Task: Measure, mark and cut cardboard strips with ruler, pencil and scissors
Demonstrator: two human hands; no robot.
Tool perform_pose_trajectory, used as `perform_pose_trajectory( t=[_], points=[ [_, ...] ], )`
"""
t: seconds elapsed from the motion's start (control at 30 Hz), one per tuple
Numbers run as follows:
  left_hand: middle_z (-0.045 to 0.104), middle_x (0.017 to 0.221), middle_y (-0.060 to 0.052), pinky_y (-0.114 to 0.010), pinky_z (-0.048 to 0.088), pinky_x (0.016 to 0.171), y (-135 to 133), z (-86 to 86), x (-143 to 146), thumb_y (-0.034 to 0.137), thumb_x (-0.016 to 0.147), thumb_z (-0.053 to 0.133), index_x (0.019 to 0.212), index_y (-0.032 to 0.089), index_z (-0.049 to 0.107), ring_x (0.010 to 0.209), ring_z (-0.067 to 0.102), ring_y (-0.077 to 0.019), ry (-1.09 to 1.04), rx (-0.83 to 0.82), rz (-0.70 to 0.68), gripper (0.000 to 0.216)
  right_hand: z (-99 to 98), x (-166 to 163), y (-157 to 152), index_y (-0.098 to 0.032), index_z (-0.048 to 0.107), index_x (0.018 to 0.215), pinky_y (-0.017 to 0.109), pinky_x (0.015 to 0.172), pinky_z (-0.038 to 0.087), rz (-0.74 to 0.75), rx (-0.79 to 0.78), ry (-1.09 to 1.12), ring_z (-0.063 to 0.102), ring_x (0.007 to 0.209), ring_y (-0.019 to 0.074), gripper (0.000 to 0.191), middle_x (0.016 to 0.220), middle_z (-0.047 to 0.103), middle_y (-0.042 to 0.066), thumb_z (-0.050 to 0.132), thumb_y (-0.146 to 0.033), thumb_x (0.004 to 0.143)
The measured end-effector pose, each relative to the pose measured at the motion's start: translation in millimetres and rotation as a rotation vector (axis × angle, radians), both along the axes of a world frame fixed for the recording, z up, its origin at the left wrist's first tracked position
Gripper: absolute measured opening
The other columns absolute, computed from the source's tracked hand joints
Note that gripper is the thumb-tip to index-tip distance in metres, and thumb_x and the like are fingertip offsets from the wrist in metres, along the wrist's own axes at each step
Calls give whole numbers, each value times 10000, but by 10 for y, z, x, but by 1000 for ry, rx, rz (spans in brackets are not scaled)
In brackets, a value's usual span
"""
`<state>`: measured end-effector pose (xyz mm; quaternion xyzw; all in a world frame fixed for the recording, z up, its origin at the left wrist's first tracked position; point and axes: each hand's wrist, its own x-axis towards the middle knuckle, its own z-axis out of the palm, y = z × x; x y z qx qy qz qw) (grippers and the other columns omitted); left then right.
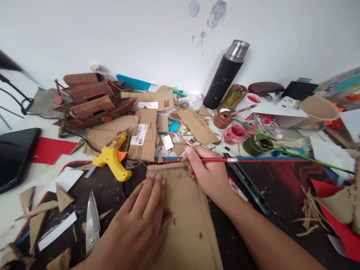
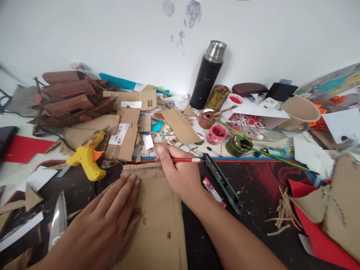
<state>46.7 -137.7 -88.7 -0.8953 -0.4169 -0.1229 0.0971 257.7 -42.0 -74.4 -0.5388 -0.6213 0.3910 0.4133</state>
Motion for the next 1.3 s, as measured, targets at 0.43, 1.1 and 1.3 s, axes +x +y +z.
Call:
perform_pose_trajectory(
  t=[0.43,1.1,1.3],
  points=[
    [712,1451,-297,-505,413,1211,18,6,-4,307,1178,304,1393,-96,694,1384,654,-400,-30,-12,5,601,4,1,-3,-245,700,796,282,542,467,-13,-4,-11,652,608,186,450,568,617,-10,569,-533,1116],
    [687,1477,-314,-523,404,1216,22,11,8,305,1184,303,1432,-116,643,1407,638,-413,-28,-8,-8,595,8,5,6,-244,723,821,293,556,467,-12,0,-10,640,576,186,427,549,604,-17,572,-511,1119],
    [712,1445,-298,-515,397,1213,21,8,7,317,1187,275,1399,-101,676,1394,643,-403,-34,-6,-8,617,0,14,6,-234,694,804,289,558,455,-6,25,-4,577,502,156,429,545,599,-28,565,-487,1124]
  ],
)
